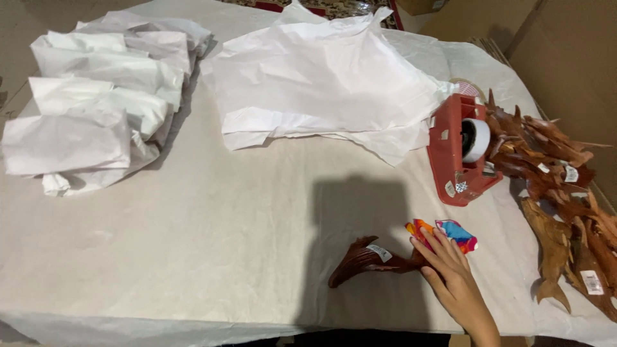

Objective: Polishing a wooden fish sculpture with a small cloth on a work table in a factory setting.

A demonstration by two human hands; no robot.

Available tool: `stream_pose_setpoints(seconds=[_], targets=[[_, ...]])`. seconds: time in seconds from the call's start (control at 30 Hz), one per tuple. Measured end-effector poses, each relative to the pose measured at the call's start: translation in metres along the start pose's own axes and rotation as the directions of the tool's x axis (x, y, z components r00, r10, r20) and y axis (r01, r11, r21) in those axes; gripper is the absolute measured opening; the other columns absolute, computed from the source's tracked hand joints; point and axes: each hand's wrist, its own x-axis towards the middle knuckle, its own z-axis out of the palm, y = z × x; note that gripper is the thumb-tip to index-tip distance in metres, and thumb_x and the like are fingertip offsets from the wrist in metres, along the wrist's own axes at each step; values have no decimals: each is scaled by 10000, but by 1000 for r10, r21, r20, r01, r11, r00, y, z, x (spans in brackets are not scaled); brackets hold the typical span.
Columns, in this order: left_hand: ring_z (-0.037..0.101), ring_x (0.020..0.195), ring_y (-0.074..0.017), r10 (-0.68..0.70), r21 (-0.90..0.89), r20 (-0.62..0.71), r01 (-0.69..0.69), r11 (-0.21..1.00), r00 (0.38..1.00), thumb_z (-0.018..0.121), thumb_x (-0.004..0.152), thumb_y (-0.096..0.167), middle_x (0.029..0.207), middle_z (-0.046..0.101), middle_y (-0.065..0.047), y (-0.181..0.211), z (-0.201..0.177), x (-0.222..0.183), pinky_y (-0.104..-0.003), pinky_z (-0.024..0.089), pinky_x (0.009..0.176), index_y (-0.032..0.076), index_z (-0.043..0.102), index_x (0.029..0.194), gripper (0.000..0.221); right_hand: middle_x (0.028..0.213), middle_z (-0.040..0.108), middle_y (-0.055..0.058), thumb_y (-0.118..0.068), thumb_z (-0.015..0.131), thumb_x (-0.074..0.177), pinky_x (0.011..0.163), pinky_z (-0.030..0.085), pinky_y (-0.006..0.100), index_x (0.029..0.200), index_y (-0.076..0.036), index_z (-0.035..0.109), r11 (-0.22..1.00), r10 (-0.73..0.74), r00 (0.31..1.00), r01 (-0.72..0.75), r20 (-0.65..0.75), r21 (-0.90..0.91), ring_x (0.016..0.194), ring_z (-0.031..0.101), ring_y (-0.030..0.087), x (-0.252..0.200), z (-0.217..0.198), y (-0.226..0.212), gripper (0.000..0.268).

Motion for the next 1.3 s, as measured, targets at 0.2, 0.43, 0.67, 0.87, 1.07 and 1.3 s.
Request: stream_pose_setpoints(seconds=[0.2,0.43,0.67,0.87,1.07,1.3], targets=[[707,970,-287,19,9,153,-20,1000,988,651,965,207,1132,770,-57,90,35,42,-406,500,853,175,760,1151,218,1607,473,37,-341,519,1001,1169,254,472,1500,-267,543,992,23,997,-32,-74,-123,1502,356,295,9,4,-4,505],[757,973,-261,577,-465,242,-429,775,780,667,962,275,1076,787,-95,237,129,52,-404,621,815,74,747,1093,253,1694,322,62,-287,409,1032,1235,143,533,1543,-236,452,988,55,998,-58,29,140,1579,250,269,17,-37,3,515],[543,1170,-446,710,-596,184,-497,631,680,779,845,267,1303,596,-271,290,209,8,-553,403,1017,-68,578,1325,619,1365,682,73,137,570,875,1031,489,410,1277,-121,735,1000,-22,999,21,-30,-20,1229,599,273,31,-37,36,505],[675,1103,-424,620,-623,156,-411,666,769,553,844,-88,1291,644,-276,259,239,13,-517,575,966,-68,546,1358,515,1333,676,153,-148,553,1023,1098,468,350,1221,-38,734,971,-118,961,165,-249,174,1234,652,253,53,-66,-23,290],[633,1242,-351,276,-707,401,104,700,873,720,884,31,1339,644,-134,255,224,34,-468,513,1046,63,584,1388,524,1439,635,155,-41,575,984,1034,516,456,1291,-78,712,809,-547,827,562,-131,173,1273,633,377,109,-12,-69,338],[651,1248,-322,88,-693,569,419,587,818,792,842,74,1324,687,-153,259,224,30,-477,511,1062,119,550,1408,618,1377,654,138,-106,596,1021,970,522,440,1291,-93,712,696,-718,676,703,-163,-146,1138,606,335,129,45,-67,294]])
